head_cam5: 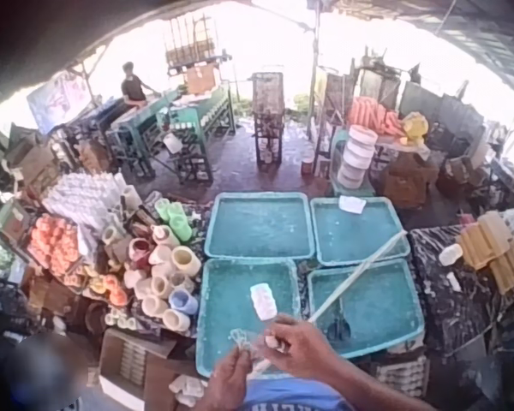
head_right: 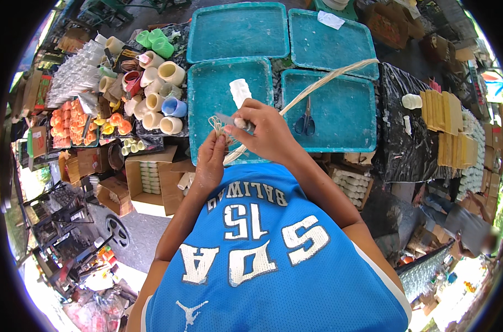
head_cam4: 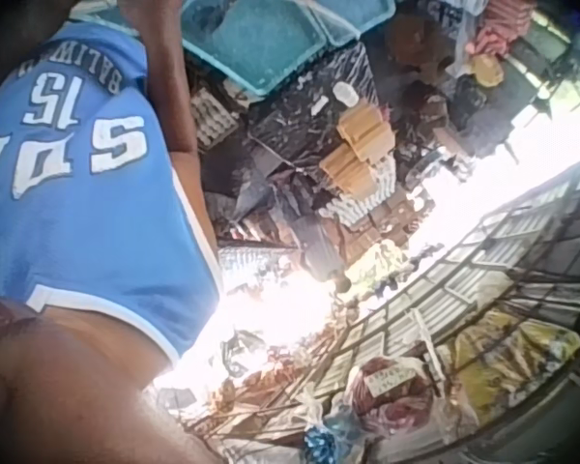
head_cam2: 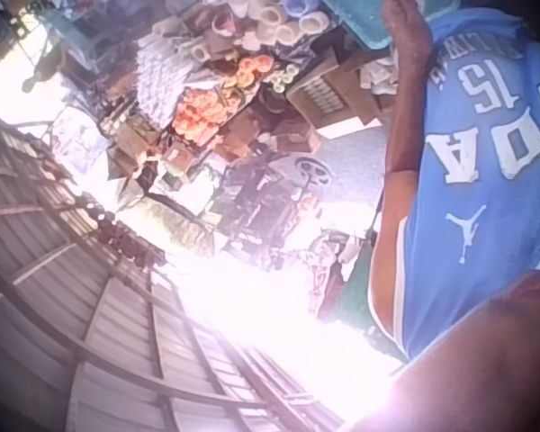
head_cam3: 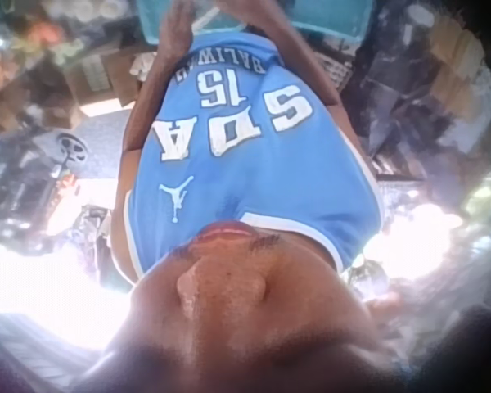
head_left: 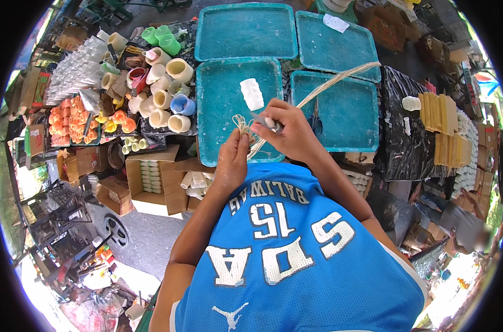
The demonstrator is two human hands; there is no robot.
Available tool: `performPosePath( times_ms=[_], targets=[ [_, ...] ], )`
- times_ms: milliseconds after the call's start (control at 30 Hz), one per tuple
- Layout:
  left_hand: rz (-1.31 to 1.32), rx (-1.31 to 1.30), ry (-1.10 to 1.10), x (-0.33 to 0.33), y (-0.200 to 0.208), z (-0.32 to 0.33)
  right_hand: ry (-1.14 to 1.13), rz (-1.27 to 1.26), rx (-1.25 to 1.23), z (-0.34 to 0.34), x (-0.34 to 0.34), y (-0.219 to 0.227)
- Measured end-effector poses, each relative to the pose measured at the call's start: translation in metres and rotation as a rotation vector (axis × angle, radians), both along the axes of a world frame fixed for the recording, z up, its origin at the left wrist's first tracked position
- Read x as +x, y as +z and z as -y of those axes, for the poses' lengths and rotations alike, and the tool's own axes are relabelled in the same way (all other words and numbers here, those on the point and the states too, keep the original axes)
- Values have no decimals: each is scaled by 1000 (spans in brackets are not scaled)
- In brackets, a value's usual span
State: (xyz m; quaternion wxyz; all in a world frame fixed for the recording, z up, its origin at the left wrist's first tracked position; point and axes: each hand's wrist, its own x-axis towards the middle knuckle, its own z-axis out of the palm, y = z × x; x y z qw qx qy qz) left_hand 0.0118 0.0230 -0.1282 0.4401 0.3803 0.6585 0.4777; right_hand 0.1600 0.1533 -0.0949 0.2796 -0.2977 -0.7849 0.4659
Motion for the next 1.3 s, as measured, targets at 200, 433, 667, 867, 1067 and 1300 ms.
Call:
performPosePath(
  times_ms=[200,433,667,867,1067,1300],
  targets=[
    [-34,52,-47,1,7,-2,94,125,3,-1,-2,6],
    [-46,21,-95,-3,-2,-2,123,96,117,-11,-18,-7],
    [192,-108,24,-2,-16,9,-2,76,-185,-41,-11,12],
    [390,57,-59,-6,0,0,94,96,2,-18,-11,12],
    [269,-25,-118,1,7,-1,48,52,-260,-21,-21,-7],
    [626,5,182,-12,-10,4,-136,-113,-454,-24,-14,-23]
  ],
)
